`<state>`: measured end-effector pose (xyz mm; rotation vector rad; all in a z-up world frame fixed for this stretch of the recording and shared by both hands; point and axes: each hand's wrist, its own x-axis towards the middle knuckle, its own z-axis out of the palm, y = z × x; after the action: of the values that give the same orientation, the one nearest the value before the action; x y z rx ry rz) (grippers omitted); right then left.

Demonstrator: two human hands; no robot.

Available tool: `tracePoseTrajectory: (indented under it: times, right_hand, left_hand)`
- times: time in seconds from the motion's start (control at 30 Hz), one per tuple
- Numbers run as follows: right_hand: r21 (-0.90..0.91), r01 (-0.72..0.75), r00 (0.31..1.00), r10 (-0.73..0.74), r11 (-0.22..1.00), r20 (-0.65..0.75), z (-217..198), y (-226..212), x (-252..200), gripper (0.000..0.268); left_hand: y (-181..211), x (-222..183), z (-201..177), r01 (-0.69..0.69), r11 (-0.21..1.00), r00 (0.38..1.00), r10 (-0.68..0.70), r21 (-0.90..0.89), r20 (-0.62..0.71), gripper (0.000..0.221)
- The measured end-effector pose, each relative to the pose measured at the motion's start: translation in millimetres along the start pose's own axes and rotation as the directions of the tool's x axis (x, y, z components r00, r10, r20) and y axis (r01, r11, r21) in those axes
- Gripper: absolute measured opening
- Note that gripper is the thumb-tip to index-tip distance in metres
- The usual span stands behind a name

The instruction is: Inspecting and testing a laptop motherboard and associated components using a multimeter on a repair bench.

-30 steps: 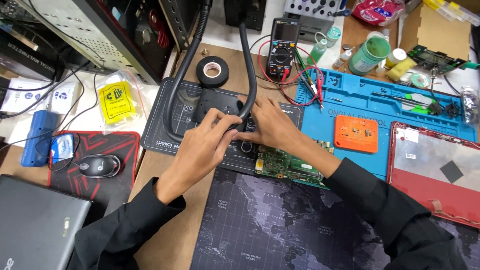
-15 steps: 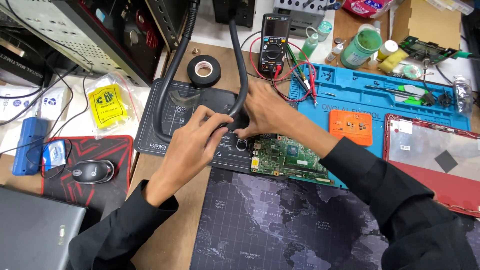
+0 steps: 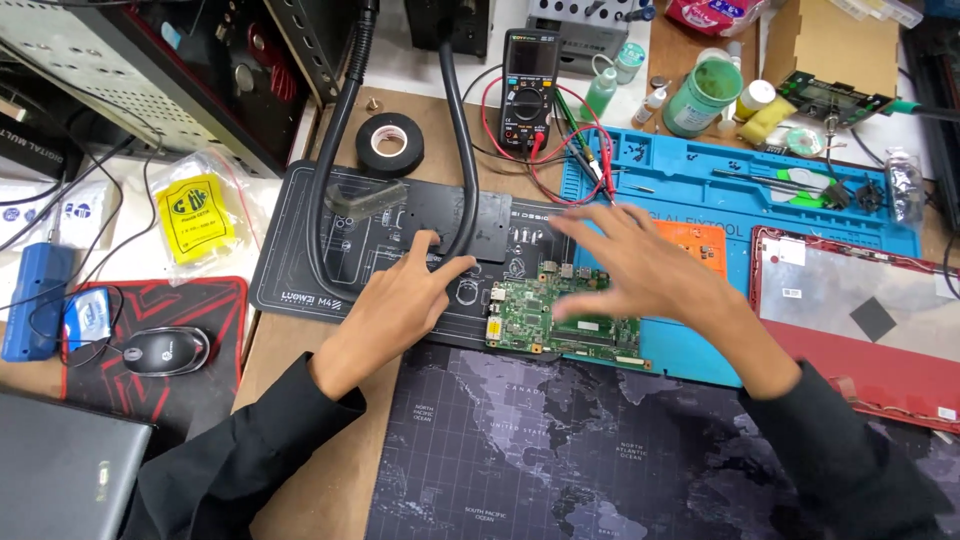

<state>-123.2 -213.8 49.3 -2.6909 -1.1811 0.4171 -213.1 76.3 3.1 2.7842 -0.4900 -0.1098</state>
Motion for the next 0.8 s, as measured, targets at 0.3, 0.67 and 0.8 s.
tracePoseTrajectory:
  times: [0.3, 0.67, 0.8]
  right_hand:
    - [-0.014, -0.084, 0.995, 0.084, 0.996, 0.051, 18, 1, -51, 0.111]
    - [-0.003, -0.053, 0.998, 0.053, 0.999, 0.038, 40, 13, -58, 0.106]
    - [0.106, -0.044, 0.999, 0.042, 0.993, 0.022, 37, 17, -57, 0.103]
  left_hand:
    - [-13, 61, 40, -0.186, 0.893, 0.956, 0.261, 0.410, -0.136, 0.048]
    - [-18, 89, 2, 0.033, 0.994, 0.976, -0.053, 0.100, 0.212, 0.098]
    - [-19, 80, 3, 0.043, 0.998, 0.979, -0.050, 0.040, 0.200, 0.095]
